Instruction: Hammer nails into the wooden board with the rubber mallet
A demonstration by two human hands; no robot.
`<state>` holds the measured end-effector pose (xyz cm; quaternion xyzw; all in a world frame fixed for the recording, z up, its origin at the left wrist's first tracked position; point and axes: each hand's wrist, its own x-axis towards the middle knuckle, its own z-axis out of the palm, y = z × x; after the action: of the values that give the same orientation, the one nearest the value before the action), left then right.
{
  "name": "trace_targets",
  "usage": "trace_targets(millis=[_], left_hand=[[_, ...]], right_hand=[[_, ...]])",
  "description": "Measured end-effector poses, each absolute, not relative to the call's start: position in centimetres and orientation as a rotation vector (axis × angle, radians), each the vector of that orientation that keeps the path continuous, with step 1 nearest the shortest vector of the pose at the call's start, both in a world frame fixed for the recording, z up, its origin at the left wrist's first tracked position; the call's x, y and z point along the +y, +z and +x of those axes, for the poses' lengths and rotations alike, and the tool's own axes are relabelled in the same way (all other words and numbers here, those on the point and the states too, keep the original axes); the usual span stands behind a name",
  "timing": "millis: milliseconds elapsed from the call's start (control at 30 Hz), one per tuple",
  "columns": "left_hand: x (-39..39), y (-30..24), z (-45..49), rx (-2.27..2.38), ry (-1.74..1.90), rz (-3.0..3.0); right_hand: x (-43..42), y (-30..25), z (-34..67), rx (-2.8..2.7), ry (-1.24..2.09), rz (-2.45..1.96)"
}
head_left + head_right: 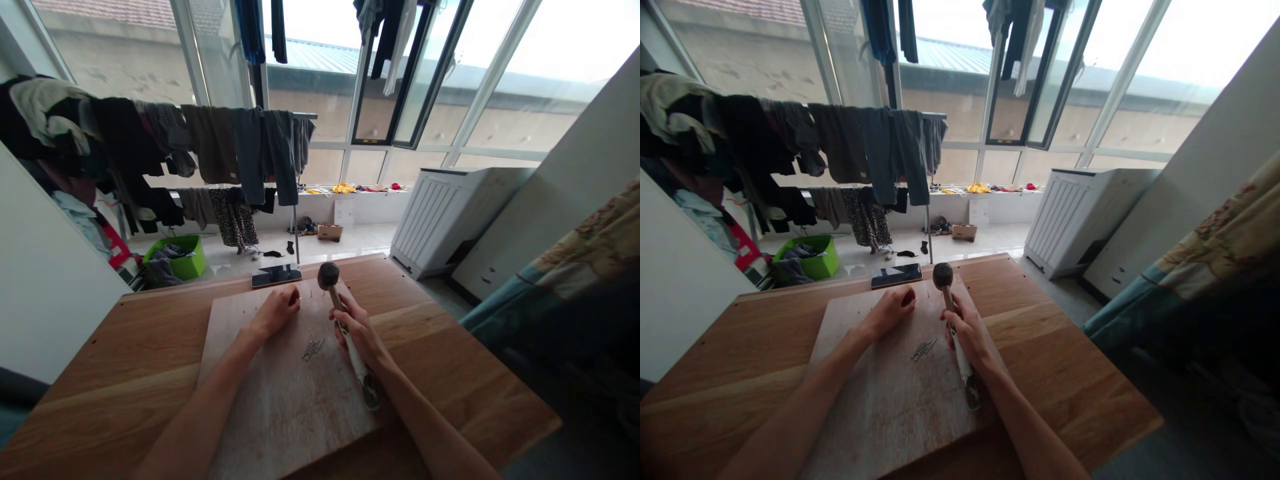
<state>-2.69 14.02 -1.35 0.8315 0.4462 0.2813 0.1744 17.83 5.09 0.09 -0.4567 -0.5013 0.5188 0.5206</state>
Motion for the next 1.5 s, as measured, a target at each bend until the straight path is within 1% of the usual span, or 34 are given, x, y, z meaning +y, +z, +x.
trace_targets(millis=[267,600,833,967,1100,1500], left_hand=[[14.2,-1.8,-3.0,1.275,0.907,2.405],[14.4,-2.2,-2.9,1.182,0.949,2.273],[14.4,-3.3,-2.0,1.184,1.015,2.227],[14.6,-3.6,-1.8,1.281,1.057,2.204],[14.8,-3.5,-1.8,1.367,1.078,2.136],[14.5,-3.0,-1.8,1.268,1.107,2.12]], right_hand=[[5.0,0.1,17.9,-1.217,1.235,-1.117],[5.2,-0.2,18.0,-1.242,1.214,-1.121],[5.0,-0.1,17.8,-1.24,1.359,-0.982],[4.6,0.4,17.1,-1.289,1.408,-0.967],[4.4,0.3,16.4,-1.323,1.391,-0.937],[4.3,-0.4,16.2,-1.442,1.306,-0.946]])
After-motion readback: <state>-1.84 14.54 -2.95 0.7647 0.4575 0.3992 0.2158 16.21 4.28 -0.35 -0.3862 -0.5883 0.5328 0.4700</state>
